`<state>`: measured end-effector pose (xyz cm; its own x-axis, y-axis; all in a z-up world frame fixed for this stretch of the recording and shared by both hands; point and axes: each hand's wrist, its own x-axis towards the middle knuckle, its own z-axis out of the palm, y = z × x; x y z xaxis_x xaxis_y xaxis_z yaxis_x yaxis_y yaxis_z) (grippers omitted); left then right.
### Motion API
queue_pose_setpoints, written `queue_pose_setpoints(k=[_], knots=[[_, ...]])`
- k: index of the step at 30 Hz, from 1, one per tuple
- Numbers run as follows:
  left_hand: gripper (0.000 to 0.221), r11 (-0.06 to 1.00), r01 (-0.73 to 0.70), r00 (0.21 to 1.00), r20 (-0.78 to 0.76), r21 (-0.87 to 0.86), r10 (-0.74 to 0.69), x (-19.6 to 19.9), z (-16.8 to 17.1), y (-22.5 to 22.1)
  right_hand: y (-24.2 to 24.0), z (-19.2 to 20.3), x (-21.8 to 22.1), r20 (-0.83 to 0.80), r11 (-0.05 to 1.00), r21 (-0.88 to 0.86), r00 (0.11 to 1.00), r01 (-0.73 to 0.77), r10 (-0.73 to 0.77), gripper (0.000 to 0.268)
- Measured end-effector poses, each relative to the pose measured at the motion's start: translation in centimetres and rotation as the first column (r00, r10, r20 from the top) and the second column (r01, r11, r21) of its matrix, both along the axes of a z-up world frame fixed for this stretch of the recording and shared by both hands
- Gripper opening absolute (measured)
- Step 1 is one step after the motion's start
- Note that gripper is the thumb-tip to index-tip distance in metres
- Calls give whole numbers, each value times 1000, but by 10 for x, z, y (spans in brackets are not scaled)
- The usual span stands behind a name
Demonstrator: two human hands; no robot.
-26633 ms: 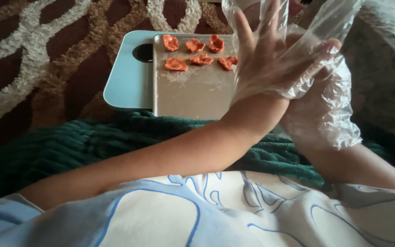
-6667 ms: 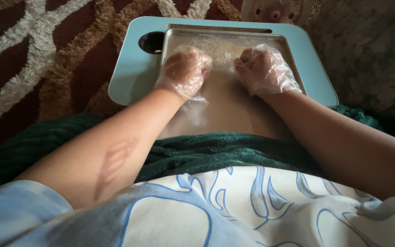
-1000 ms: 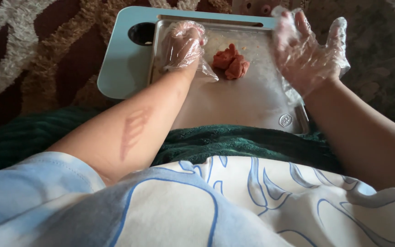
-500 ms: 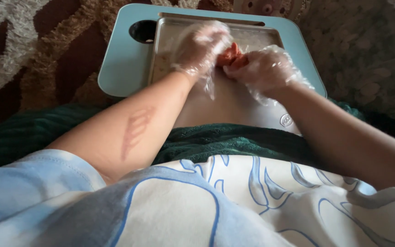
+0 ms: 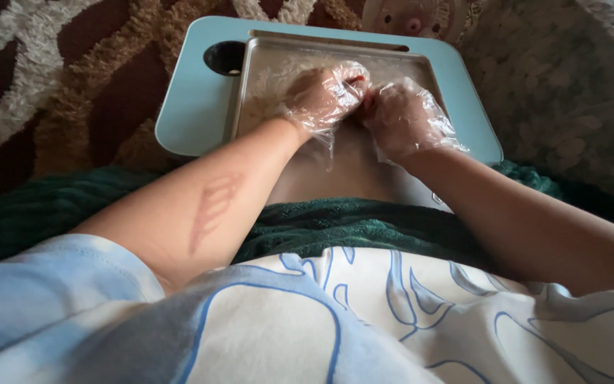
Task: Putting on plastic gloves and kneading small pieces of dough on a metal tray
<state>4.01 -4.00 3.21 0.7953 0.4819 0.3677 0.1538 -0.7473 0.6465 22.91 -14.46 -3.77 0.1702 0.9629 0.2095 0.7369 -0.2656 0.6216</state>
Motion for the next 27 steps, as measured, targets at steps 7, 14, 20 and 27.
queue_pose_setpoints(k=[7, 14, 20, 27], knots=[[24, 999, 1, 995, -99, 43, 3, 6, 2, -7, -21, 43, -47, -653, 903, 401, 740, 156, 163, 29], [37, 992, -122, 968, -214, 42, 128, 6, 14, -20, -51, 85, -96, -589, 888, 250, 788, 387, -178, 16], [29, 983, -182, 953, -242, 23, 183, 9, 5, -22, -62, 99, -118, -940, 770, 319, 291, 552, 181, 24], [10, 976, -198, 925, -348, -93, 155, -54, 26, -79, -64, 74, -93, -369, 915, -179, 887, -362, 279, 35]])
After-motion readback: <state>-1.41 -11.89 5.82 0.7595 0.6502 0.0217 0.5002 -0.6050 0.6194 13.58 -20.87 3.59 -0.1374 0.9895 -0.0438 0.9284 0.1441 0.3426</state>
